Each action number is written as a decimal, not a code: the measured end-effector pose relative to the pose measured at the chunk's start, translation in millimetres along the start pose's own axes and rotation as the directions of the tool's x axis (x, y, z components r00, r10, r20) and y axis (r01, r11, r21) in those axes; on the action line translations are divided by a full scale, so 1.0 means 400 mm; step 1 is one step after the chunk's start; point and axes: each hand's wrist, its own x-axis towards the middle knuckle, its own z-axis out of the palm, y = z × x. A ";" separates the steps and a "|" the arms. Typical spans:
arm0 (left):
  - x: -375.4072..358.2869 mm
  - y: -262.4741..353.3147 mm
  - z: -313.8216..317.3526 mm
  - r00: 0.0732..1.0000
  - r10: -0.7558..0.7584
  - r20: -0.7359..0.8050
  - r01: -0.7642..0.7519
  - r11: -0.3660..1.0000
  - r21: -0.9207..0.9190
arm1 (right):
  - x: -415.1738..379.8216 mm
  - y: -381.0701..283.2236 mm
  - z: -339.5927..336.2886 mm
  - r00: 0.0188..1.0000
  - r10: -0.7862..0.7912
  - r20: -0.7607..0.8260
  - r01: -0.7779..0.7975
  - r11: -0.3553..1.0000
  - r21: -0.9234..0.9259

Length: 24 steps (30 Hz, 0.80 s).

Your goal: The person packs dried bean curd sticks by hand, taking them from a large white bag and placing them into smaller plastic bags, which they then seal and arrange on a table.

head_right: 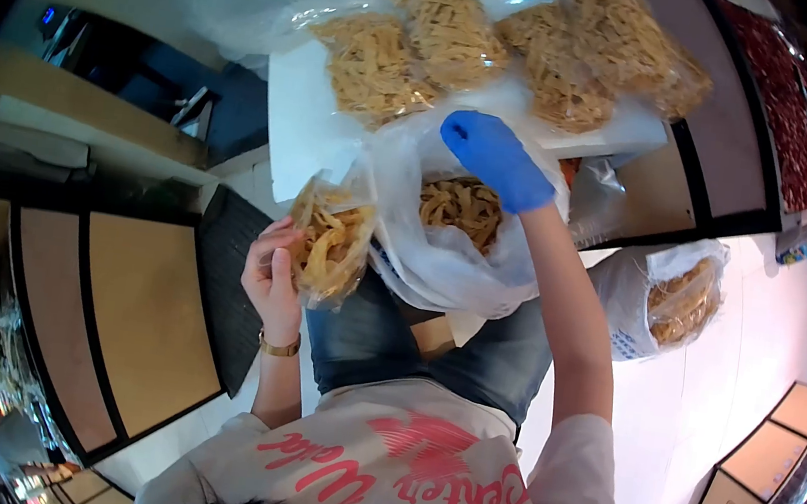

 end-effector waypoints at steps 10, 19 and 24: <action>-0.003 0.033 0.030 0.982 0.178 0.066 -0.179 0.984 0.009 | -0.199 -0.264 0.162 0.993 0.077 -0.087 0.000 0.751 0.660; -0.056 0.118 0.074 0.995 0.095 0.011 -0.096 0.974 0.207 | -0.201 -0.368 0.144 0.940 -0.245 -0.236 0.293 0.935 0.198; -0.024 0.096 0.009 0.949 -0.226 0.221 0.293 0.890 -0.348 | -0.143 -0.302 0.159 0.933 -0.347 -0.101 0.361 0.900 0.243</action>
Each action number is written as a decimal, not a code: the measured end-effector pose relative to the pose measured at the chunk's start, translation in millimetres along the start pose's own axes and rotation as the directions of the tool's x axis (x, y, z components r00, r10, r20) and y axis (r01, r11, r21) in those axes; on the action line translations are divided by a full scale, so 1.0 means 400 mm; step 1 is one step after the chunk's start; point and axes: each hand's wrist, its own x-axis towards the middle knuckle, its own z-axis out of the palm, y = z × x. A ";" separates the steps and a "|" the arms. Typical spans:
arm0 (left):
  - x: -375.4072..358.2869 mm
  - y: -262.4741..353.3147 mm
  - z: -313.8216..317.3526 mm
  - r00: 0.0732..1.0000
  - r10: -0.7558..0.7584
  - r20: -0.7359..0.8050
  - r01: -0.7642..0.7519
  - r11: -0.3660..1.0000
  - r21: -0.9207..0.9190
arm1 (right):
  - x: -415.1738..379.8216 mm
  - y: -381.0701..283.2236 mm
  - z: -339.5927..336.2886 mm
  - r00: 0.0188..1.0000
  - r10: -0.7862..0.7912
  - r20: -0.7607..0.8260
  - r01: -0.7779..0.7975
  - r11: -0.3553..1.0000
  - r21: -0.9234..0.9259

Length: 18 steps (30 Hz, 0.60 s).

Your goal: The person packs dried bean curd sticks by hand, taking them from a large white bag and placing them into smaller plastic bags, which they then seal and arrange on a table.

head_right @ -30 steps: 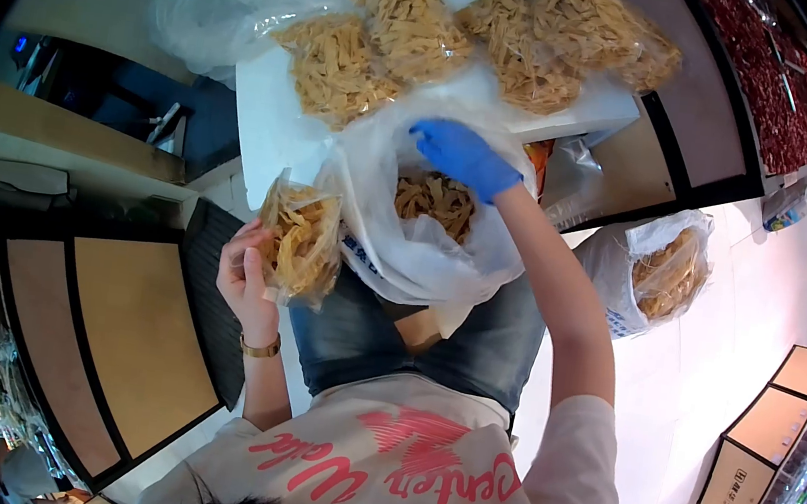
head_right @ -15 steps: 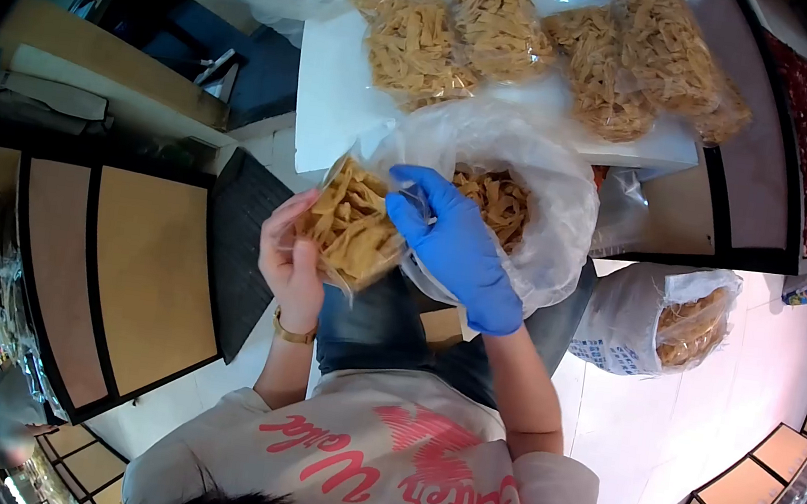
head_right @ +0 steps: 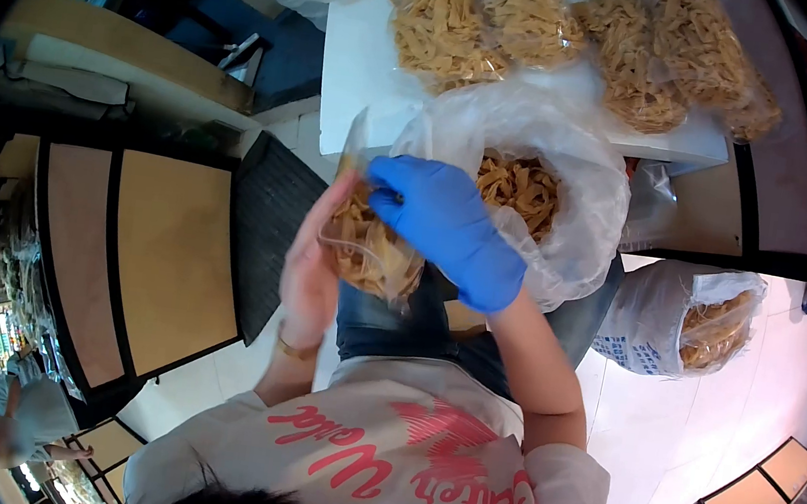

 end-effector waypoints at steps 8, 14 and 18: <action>0.124 -0.045 -0.159 0.920 -0.129 0.371 0.128 0.991 0.025 | -0.007 0.000 -0.005 0.956 0.147 0.253 -0.253 0.850 0.461; 0.105 -0.040 -0.108 0.985 -0.129 0.118 0.115 0.986 0.123 | -0.121 -0.044 0.016 0.924 0.376 -0.061 -0.128 0.456 0.881; 0.039 -0.012 -0.023 0.999 -0.025 -0.031 0.032 0.965 0.260 | -0.181 -0.061 -0.001 0.965 0.139 -0.222 0.020 0.806 0.592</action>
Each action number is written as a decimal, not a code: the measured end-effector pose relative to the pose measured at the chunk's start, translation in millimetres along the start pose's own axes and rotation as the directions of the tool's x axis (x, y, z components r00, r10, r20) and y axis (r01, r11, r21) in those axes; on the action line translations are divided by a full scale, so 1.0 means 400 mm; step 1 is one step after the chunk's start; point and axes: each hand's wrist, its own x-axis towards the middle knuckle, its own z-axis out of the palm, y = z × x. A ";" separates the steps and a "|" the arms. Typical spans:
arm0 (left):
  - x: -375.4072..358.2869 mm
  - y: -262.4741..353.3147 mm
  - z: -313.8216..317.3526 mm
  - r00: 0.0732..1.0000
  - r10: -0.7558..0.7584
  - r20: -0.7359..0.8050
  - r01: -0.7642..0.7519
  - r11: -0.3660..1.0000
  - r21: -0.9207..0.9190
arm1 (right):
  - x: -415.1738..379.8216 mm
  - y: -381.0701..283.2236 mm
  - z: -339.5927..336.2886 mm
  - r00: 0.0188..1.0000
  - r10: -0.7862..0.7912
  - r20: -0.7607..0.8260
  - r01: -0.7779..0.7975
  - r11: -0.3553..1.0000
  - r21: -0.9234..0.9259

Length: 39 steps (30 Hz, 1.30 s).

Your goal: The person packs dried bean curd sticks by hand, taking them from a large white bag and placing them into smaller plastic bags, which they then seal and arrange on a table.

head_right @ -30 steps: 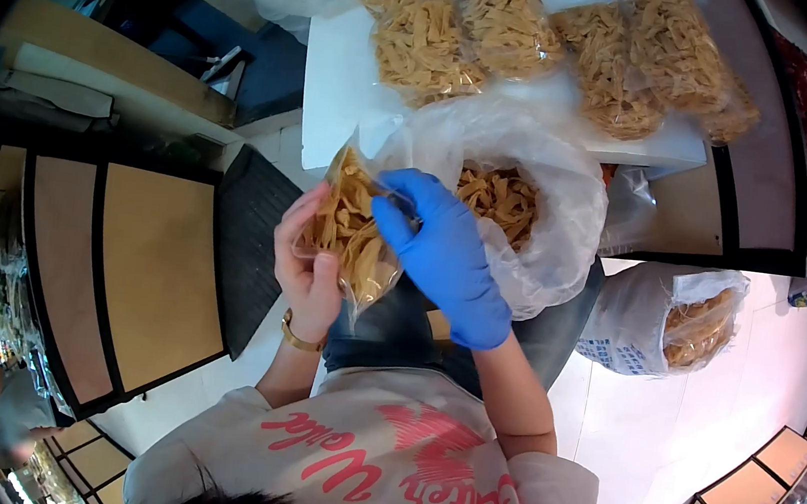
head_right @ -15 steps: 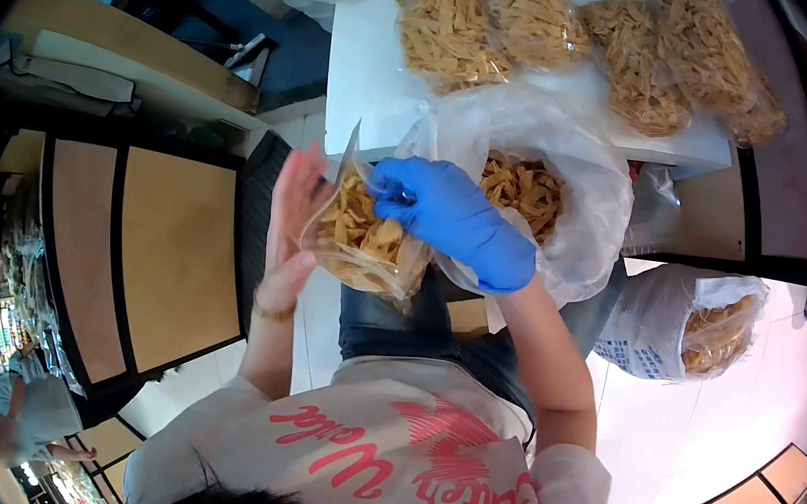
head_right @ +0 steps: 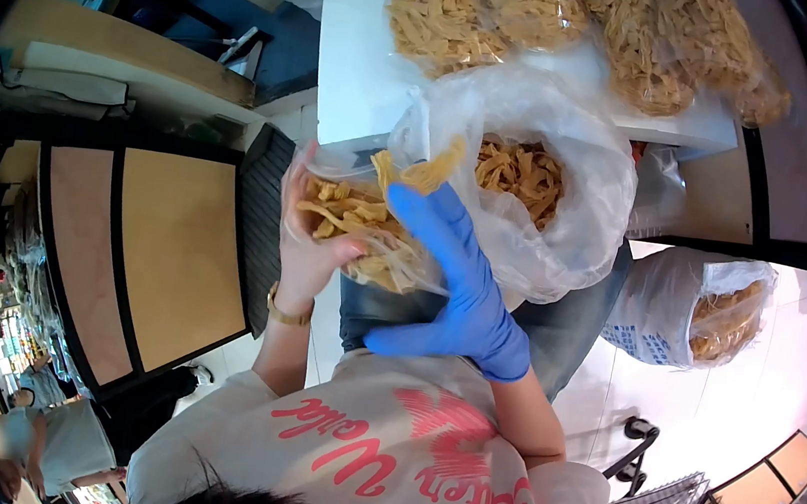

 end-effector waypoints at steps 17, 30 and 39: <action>0.055 -0.017 -0.026 0.916 -0.052 0.397 0.022 0.997 0.079 | -0.004 0.089 -0.093 0.998 0.062 0.033 -0.066 0.987 0.147; -0.028 0.059 -0.008 0.993 -0.117 0.003 0.117 0.993 0.015 | 0.016 0.004 -0.008 0.942 0.202 -0.269 -0.034 0.854 0.520; -0.013 0.069 -0.094 0.973 -0.107 0.204 0.137 0.981 -0.138 | 0.040 0.075 -0.042 0.918 -0.154 0.365 0.153 0.988 0.032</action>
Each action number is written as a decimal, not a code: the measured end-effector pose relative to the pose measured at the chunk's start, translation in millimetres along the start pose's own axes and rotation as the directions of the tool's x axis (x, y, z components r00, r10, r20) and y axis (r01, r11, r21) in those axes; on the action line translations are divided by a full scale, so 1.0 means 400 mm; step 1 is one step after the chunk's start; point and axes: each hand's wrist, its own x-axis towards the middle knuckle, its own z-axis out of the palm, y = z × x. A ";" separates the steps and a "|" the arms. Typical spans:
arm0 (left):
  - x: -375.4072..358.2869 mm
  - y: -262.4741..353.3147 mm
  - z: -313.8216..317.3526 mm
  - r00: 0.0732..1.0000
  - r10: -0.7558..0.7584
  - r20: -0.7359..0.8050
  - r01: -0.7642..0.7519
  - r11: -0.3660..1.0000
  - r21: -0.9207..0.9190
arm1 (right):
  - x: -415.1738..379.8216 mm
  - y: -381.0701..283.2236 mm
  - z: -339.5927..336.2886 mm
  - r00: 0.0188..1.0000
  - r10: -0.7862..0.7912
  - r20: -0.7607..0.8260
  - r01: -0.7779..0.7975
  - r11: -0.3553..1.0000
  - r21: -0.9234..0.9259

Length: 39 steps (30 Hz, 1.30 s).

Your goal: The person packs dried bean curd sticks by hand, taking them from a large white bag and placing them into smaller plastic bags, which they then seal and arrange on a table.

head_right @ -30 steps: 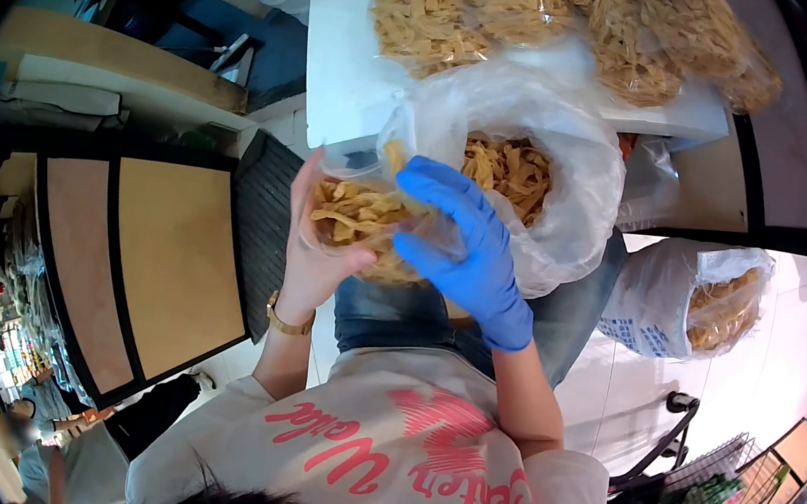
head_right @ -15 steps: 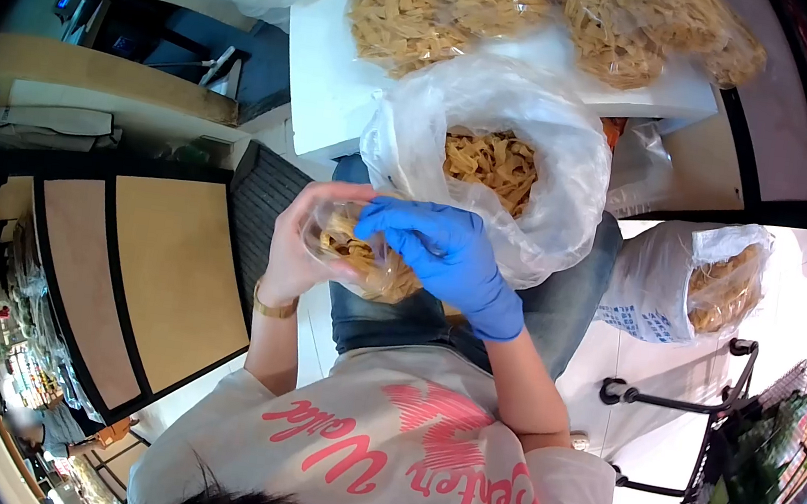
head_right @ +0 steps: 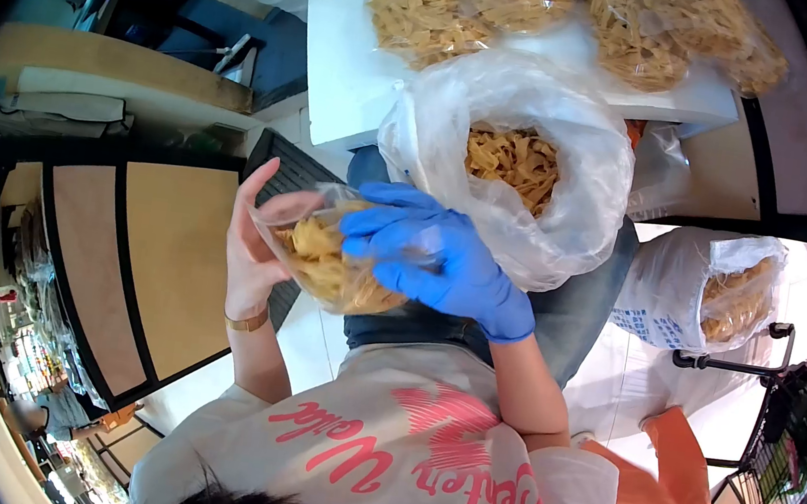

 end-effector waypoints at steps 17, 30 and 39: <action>-0.001 -0.036 -0.045 0.998 0.045 -0.053 -0.045 0.999 -0.014 | 0.111 -0.127 -0.029 0.986 0.111 -0.126 -0.144 0.943 -0.299; 0.000 -0.048 -0.044 0.984 -0.095 0.151 0.086 0.994 0.064 | 0.138 -0.098 0.026 0.980 0.136 0.144 0.068 0.453 -0.889; -0.008 -0.079 -0.059 0.984 -0.088 0.157 0.077 0.994 0.073 | 0.095 -0.056 0.094 0.985 -0.080 0.153 0.136 0.906 -0.400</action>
